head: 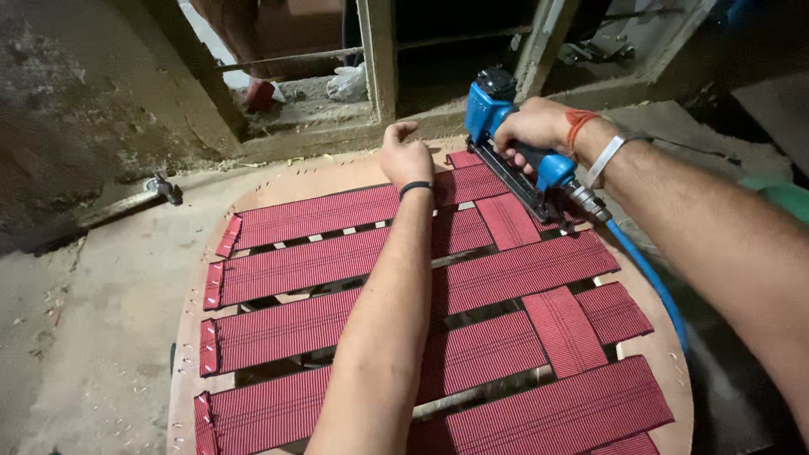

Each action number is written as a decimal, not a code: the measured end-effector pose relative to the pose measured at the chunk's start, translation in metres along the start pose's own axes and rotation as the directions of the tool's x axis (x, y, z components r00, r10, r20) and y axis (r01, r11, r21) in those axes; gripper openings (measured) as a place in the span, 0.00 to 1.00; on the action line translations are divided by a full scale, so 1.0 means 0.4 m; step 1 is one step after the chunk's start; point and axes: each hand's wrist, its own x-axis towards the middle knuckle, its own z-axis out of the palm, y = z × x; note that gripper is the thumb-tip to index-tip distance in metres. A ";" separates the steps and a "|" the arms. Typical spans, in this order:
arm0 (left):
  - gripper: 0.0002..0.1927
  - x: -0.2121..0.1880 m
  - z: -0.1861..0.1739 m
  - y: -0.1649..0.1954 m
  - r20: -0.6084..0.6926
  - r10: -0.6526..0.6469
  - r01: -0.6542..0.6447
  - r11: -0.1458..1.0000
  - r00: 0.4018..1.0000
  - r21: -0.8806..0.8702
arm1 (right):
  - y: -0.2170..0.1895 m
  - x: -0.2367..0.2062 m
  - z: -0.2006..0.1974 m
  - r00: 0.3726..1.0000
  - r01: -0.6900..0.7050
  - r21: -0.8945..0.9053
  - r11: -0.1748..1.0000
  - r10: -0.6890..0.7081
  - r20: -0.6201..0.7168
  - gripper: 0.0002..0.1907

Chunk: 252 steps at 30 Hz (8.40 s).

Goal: The person weaves red webbing straps across a round wooden chair frame and secures them with a pneumatic staple gun, pulling each strap taut and stapling it at the edges. They use scissors to trim excess webbing and continue adding and stapling straps to build up the woven seat.

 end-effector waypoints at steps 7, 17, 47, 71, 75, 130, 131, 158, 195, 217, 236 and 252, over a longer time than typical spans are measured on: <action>0.17 0.012 0.002 -0.004 -0.105 0.003 -0.003 1.000 0.994 -0.002 | -0.012 -0.010 0.011 1.000 0.012 -0.016 1.000 -0.011 0.026 0.06; 0.18 0.015 -0.010 0.017 -0.113 0.000 -0.006 0.999 0.994 -0.054 | -0.058 -0.028 0.063 0.997 0.061 -0.097 0.993 -0.057 0.046 0.06; 0.49 -0.243 -0.539 0.149 0.748 -0.106 -0.667 0.384 0.656 0.639 | 0.640 -0.781 0.261 0.566 0.636 -0.075 0.768 -0.530 -0.631 0.21; 0.33 -1.138 -0.589 0.541 0.798 -0.435 0.793 0.603 0.417 -0.086 | 0.752 -0.956 0.222 0.863 0.041 0.915 0.401 -0.475 0.170 0.16; 0.40 -1.080 -0.461 0.515 0.806 -0.498 0.901 0.423 0.319 -0.095 | 0.691 -0.976 0.184 0.808 -0.054 0.915 0.401 -0.521 0.276 0.17; 0.17 -1.414 -0.400 0.515 0.472 -0.697 0.831 0.530 0.541 -0.170 | 0.707 -0.589 0.072 0.198 0.730 -0.666 -0.158 -0.883 0.426 0.62; 0.17 -1.439 -0.409 0.518 0.458 -0.699 0.829 0.524 0.549 -0.193 | 0.709 -0.587 0.074 0.219 0.734 -0.663 -0.145 -0.874 0.433 0.63; 0.16 -1.405 -0.387 -0.081 0.541 -0.434 0.682 0.581 0.721 -0.444 | 0.433 -0.608 -0.010 0.721 0.651 -0.322 0.687 -0.427 0.546 0.41; 0.14 -1.441 -0.367 -0.026 0.545 -0.385 0.626 0.686 0.745 -0.371 | 0.642 -1.024 -0.108 0.933 0.101 -0.008 0.995 -0.092 0.347 0.13; 0.26 -1.446 -0.360 -0.014 0.437 -0.128 0.337 0.831 0.890 -0.442 | 0.585 -1.051 0.028 0.864 0.244 -0.104 0.964 -0.167 0.475 0.10; 0.22 -1.411 -0.438 0.256 0.710 -0.338 0.713 0.622 0.618 -0.324 | 0.625 -0.985 -0.083 0.875 0.216 -0.084 0.973 -0.154 0.460 0.11; 0.12 -1.198 -0.919 0.542 0.329 -0.060 0.116 0.981 0.942 -0.154 | 0.424 -0.576 0.041 0.584 0.635 -0.726 0.264 -0.780 0.226 0.40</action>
